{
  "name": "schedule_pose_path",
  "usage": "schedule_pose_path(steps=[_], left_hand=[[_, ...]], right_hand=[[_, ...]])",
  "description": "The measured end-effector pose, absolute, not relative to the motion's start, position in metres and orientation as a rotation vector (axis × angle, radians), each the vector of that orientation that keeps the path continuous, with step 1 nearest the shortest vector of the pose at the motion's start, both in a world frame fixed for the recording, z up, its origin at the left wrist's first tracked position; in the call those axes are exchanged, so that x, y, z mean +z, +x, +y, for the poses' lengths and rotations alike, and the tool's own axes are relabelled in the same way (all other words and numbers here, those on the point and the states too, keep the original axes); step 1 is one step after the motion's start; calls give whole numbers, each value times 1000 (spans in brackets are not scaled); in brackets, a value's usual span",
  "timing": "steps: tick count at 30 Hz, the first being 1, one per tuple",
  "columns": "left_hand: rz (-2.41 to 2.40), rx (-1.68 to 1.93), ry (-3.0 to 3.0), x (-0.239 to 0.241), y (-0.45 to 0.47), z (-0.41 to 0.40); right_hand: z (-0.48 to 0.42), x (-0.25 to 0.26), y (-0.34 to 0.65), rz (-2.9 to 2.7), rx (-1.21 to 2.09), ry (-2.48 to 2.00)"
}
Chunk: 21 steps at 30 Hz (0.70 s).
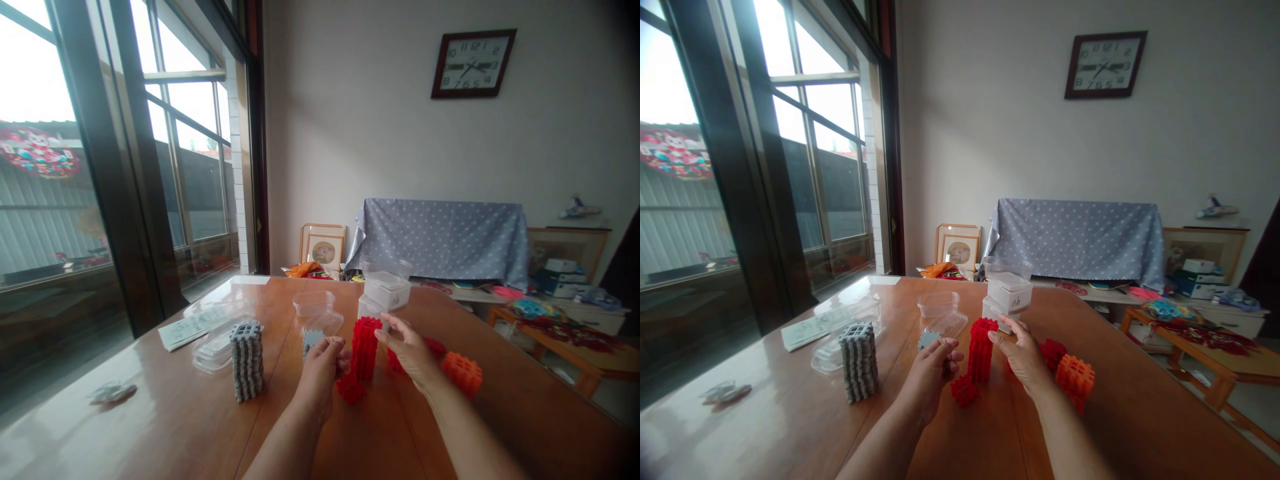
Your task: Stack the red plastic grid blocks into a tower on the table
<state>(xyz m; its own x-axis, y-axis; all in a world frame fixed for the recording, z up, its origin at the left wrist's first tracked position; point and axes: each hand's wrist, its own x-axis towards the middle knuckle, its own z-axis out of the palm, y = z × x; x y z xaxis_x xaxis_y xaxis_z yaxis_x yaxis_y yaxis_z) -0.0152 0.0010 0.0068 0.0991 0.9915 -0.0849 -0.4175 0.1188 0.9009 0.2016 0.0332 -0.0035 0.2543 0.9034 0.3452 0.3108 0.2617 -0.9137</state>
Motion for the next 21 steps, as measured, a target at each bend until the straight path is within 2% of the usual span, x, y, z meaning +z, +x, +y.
schedule_pose_path(steps=[6, 12, 18, 21], left_hand=[[897, 1266, 851, 9, -15, 1], [906, 1311, 885, 10, -15, 0], [912, 1309, 900, 12, -16, -3], [912, 1309, 903, 13, -16, -3]], right_hand=[[14, 4, 199, -1205, 488, -1254], [-30, 6, 163, -1812, 651, -1275], [-43, 0, 128, -2212, 279, -1774], [-45, -1, 123, -2278, 189, -1856]])
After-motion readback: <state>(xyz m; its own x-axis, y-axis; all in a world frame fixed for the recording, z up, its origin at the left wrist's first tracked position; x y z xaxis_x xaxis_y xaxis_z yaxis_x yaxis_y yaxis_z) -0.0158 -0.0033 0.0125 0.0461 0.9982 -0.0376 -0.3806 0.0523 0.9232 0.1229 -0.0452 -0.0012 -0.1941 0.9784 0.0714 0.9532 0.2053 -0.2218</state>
